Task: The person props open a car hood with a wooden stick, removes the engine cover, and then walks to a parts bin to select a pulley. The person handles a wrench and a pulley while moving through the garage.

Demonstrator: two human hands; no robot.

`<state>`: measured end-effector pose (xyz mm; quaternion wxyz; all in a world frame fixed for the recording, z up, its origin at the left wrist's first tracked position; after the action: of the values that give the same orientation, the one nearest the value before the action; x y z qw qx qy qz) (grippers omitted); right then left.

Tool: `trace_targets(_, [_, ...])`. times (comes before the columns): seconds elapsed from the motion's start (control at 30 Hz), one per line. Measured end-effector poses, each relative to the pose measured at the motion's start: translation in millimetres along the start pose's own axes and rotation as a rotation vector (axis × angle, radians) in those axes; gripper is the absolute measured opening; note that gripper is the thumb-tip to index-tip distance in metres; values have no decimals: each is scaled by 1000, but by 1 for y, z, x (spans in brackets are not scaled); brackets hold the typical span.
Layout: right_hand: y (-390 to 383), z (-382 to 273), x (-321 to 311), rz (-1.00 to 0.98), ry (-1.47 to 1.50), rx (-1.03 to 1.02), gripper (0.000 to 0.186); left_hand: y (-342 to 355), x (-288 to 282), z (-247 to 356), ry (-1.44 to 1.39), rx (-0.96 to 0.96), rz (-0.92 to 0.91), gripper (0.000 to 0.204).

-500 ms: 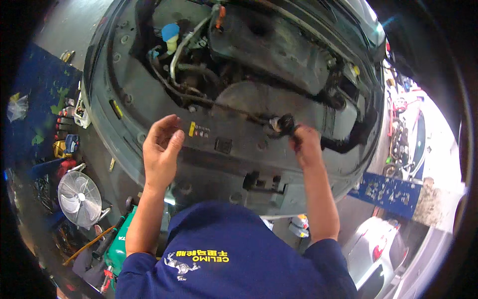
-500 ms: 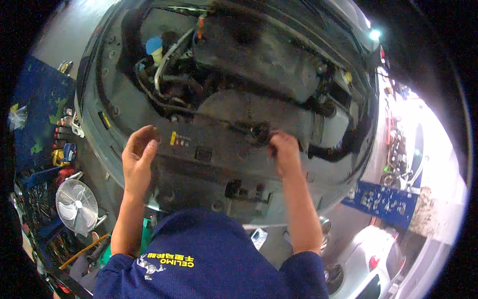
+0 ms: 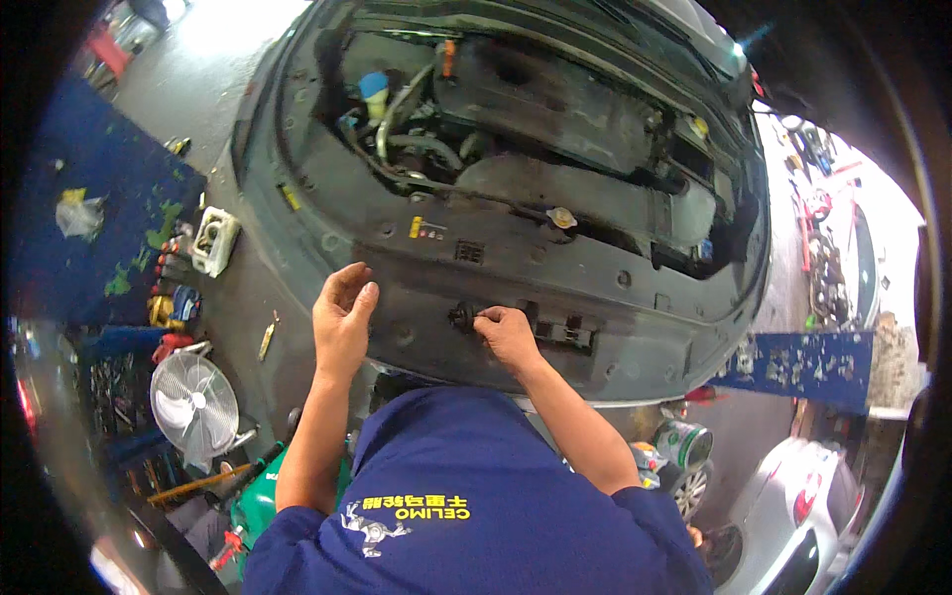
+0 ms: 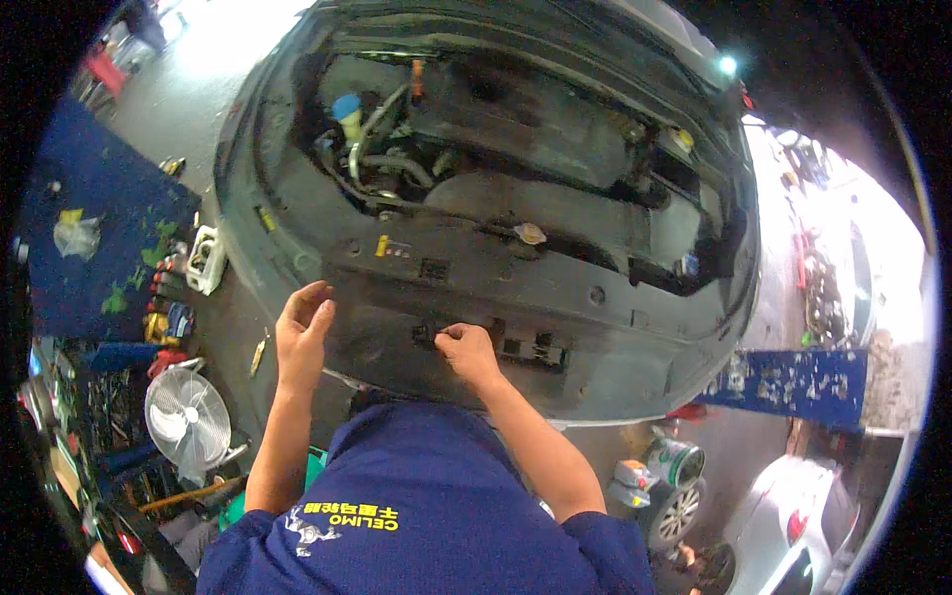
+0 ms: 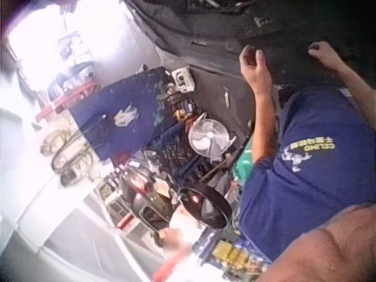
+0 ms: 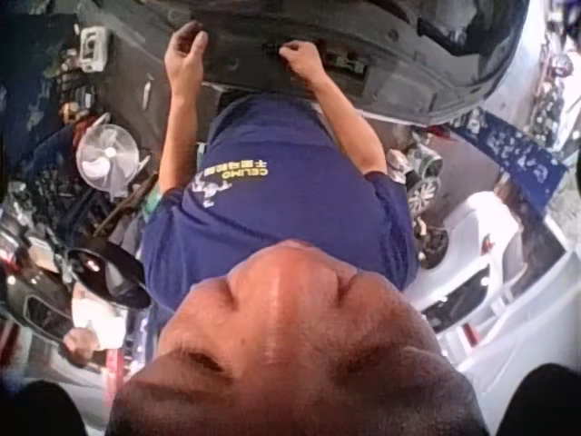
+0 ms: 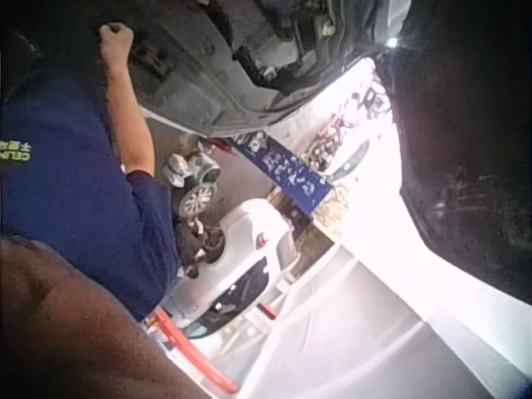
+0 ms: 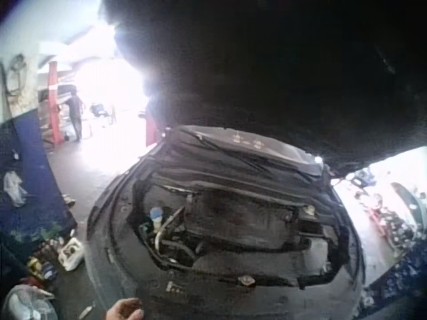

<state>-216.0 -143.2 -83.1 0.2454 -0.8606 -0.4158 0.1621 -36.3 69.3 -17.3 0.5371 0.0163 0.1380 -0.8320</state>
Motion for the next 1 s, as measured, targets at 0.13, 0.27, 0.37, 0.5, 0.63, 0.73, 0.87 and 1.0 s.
trace_targets(0.13, [-3,1,5,-55,-26,-50,32,-27,-20,-13,104,23,93,36])
trace_targets(0.27, [-21,7,-6,10,29,44,29,-68,-31,-37,129,-129,117,42])
trace_targets(0.37, [-43,27,-23,-24,27,-33,35,-129,-39,-59,206,-129,219,46])
trace_targets(0.5, [-27,37,-44,-147,98,-82,43,-177,-26,-93,154,-188,466,46])
trace_targets(0.63, [-35,53,-68,-242,6,-104,46,-277,3,-121,157,-347,662,45])
trace_targets(0.73, [-39,65,-78,-309,26,-105,47,-355,30,-136,86,-468,783,46])
trace_targets(0.87, [-27,73,-88,-423,-46,-101,34,-444,68,-151,29,-641,958,43])
trace_targets(1.0, [-32,78,-100,-556,-215,-267,31,-504,95,-175,106,-697,1090,49])
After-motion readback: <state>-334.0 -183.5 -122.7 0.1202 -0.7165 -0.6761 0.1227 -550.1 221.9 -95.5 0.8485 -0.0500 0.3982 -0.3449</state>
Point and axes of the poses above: each hand's wrist, its own y-axis towards the middle knuckle, its own x-axis out of the palm, z = x × y, the point moved 2 cm from there along y, towards the middle knuckle, and after that the axes turned 15 degrees about y, right-handed, at the moved point
